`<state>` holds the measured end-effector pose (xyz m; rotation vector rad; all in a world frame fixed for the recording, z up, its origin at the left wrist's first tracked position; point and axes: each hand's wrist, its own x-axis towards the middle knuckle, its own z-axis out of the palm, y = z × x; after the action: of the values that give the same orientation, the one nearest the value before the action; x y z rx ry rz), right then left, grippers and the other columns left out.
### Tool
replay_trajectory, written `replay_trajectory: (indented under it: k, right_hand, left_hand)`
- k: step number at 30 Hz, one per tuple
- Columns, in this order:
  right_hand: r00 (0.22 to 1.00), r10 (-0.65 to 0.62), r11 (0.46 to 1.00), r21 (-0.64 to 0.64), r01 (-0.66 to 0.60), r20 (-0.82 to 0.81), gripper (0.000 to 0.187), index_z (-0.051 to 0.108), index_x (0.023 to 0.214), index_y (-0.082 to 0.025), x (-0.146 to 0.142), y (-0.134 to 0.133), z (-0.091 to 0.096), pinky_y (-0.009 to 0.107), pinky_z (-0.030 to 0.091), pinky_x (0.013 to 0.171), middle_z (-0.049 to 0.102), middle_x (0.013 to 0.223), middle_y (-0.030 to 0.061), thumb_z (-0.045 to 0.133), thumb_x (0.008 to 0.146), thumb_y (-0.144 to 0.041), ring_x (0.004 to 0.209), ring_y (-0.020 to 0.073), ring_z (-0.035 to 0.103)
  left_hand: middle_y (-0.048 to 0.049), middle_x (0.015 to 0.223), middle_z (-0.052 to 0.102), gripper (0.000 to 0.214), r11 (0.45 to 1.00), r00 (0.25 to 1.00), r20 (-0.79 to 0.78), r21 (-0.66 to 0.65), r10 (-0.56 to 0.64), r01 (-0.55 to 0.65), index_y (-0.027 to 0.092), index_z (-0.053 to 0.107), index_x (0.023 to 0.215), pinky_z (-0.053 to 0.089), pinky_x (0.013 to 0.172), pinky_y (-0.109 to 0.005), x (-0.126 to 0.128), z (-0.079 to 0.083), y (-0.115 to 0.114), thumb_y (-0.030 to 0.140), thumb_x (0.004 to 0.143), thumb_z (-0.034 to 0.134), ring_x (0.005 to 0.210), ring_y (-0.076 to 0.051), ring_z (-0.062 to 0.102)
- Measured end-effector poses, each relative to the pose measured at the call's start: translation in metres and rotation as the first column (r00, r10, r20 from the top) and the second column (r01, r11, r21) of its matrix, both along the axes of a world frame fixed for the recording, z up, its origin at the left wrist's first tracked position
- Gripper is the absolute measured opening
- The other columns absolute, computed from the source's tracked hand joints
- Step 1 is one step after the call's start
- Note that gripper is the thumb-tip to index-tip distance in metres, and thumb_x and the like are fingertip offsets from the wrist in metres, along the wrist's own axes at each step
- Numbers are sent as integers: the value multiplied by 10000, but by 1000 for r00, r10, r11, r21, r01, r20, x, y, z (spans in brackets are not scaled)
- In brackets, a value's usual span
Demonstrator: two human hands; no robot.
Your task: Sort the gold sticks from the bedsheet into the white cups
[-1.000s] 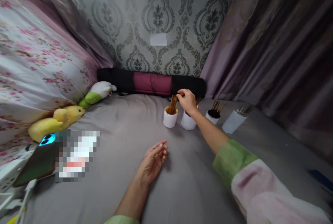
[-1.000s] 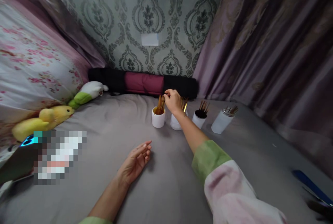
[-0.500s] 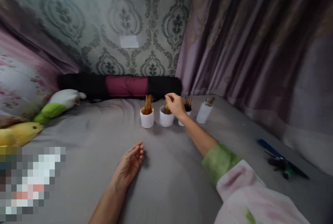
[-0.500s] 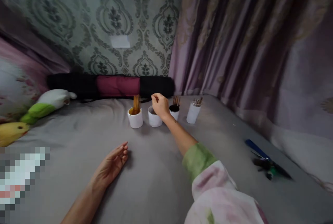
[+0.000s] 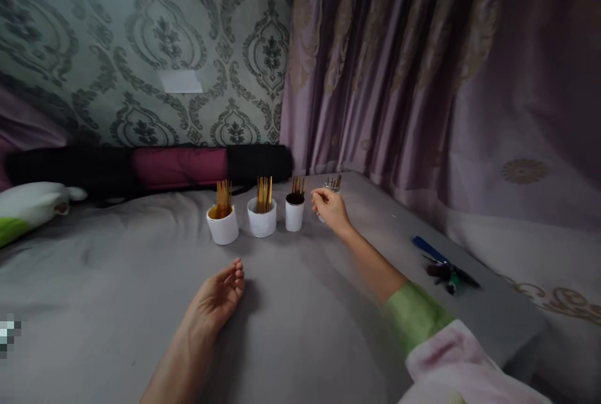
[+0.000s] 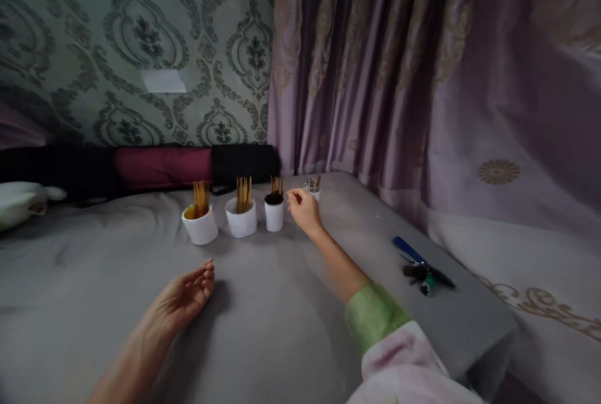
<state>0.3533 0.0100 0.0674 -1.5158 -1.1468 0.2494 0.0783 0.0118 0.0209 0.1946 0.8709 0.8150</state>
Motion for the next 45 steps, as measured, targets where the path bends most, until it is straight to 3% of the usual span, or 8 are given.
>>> replay_trajectory:
  k: [8,18,27,30,32,35,39,45]
  right_hand:
    - [996,-85,995,-44,85,-2,208,586,877,-158,33,-15,-18,195,448,476,601,663,1,460,765,-280,484,81,558]
    - [977,-121,985,-104,141,173,264,561,1015,-167,44,-1,-1,238,471,610,641,737,22,424,805,-247,575,103,593]
    - [889,-190,951,-146,271,416,281,523,1079,-172,42,-2,3,263,417,689,654,805,57,416,824,-222,734,160,602]
    - [855,-192,931,-187,314,482,268,526,1068,-179,43,-3,5,262,401,660,658,811,64,418,829,-235,740,178,607]
    - [835,-184,918,-214,335,518,261,534,1058,-183,44,-2,7,261,393,646,662,818,69,418,832,-244,753,191,611]
    - [816,-182,894,-254,370,549,248,555,1025,-173,46,1,11,267,387,634,667,797,80,420,832,-250,756,208,614]
    - [802,-177,873,-285,395,571,223,584,958,-155,47,5,16,263,385,614,664,759,92,440,823,-258,721,204,616]
    - [843,-150,865,-344,365,517,210,584,945,-154,49,6,19,248,394,555,649,676,67,461,814,-262,600,169,606]
  left_hand:
    - [-16,626,522,129,994,990,89,-13,-108,110,82,515,824,424,402,-131,59,7,-8,-13,783,436,466,-47,498]
    - [-17,628,528,114,976,944,261,-29,-203,218,89,517,808,418,415,-141,133,5,-14,9,783,439,474,-52,504]
    - [-33,670,557,119,991,940,319,-14,-119,131,81,530,821,416,461,-155,138,-12,2,19,791,433,522,-59,522]
    - [-33,712,575,133,981,976,205,191,-75,35,107,563,853,408,499,-169,139,-12,8,41,761,491,574,-76,537]
    - [-43,801,598,180,889,1000,16,456,18,-23,144,592,885,414,562,-187,140,-6,11,71,725,553,664,-101,553]
    - [-62,960,596,212,567,913,-281,821,295,69,205,628,910,405,797,-264,143,6,17,125,723,571,924,-174,527]
    - [-83,1189,532,302,160,767,-382,922,515,351,231,599,1047,206,1022,-427,150,15,24,175,758,528,1187,-265,359]
    - [-90,1314,450,419,-51,651,-417,818,635,573,208,487,1219,175,1015,-496,162,1,31,167,805,436,1291,-292,216]
